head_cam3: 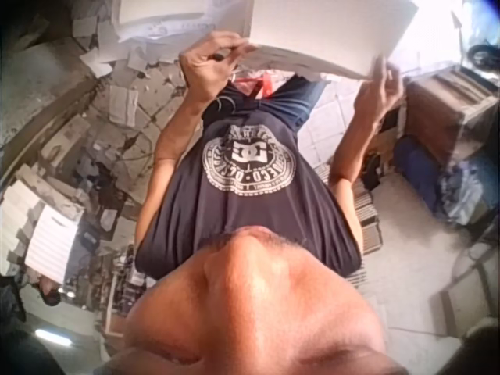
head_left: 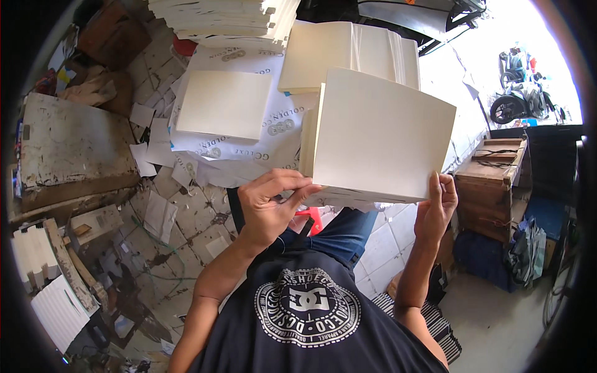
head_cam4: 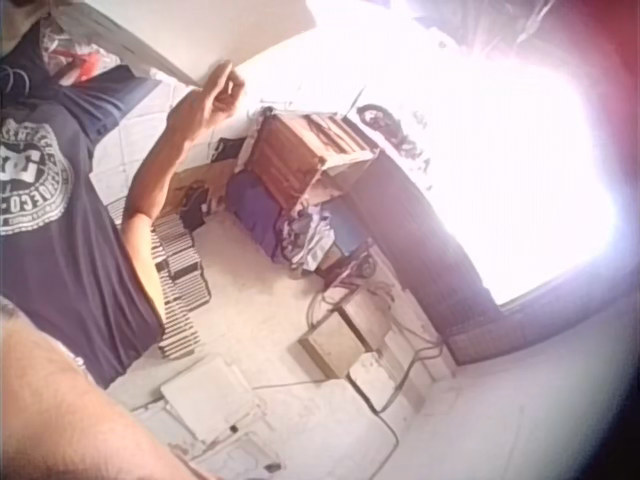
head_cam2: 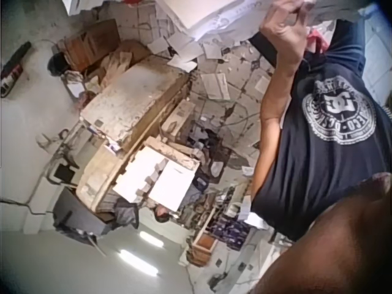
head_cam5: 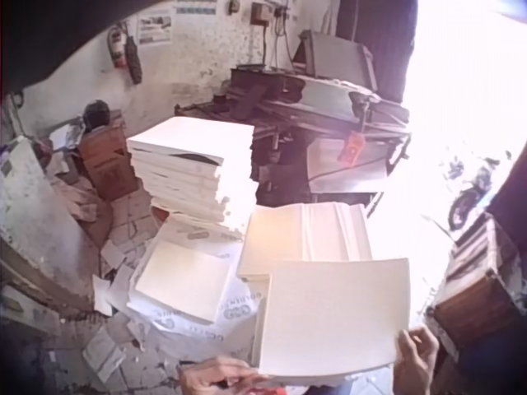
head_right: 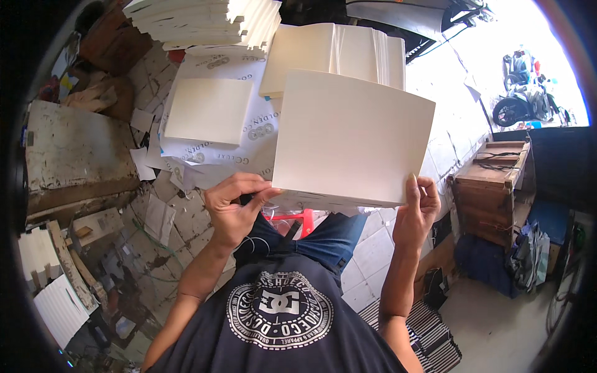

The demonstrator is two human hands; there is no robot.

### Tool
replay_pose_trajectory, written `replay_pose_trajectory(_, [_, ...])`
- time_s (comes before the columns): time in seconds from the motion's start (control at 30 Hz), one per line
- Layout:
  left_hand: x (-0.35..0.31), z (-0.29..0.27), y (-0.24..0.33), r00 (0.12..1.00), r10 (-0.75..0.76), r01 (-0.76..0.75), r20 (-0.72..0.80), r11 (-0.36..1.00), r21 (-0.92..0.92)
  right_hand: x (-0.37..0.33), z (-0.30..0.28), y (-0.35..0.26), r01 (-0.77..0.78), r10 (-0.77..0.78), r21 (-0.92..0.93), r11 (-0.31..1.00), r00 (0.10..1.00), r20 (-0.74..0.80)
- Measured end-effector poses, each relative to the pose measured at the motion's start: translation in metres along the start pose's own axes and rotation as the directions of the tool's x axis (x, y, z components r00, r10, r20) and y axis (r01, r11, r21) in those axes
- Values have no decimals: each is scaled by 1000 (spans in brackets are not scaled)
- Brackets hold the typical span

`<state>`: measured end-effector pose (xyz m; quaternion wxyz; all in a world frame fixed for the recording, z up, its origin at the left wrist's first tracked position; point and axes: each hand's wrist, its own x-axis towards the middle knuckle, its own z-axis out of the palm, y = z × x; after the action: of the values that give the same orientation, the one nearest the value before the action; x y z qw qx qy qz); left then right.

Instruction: The person repeatedly wraps paper sheets around paper stacks by hand, folding and aligning the sheets along the edges of each stack.

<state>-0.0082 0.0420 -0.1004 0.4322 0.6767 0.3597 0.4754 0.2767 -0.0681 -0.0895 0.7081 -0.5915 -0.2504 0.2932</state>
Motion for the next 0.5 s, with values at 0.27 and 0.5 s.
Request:
replay_pose_trajectory(0.27, [-1, 0, -4, 996, 85, -85, -8, 996, 8, 2, 1, 0, -7, 6, -8, 1000, 1000, -28])
replay_pose_trajectory(0.5, [6, -2, -2, 998, 70, -70, 2, 997, -22, 2, -1, 2, -28, 28, 13, 1000, 999, -17])
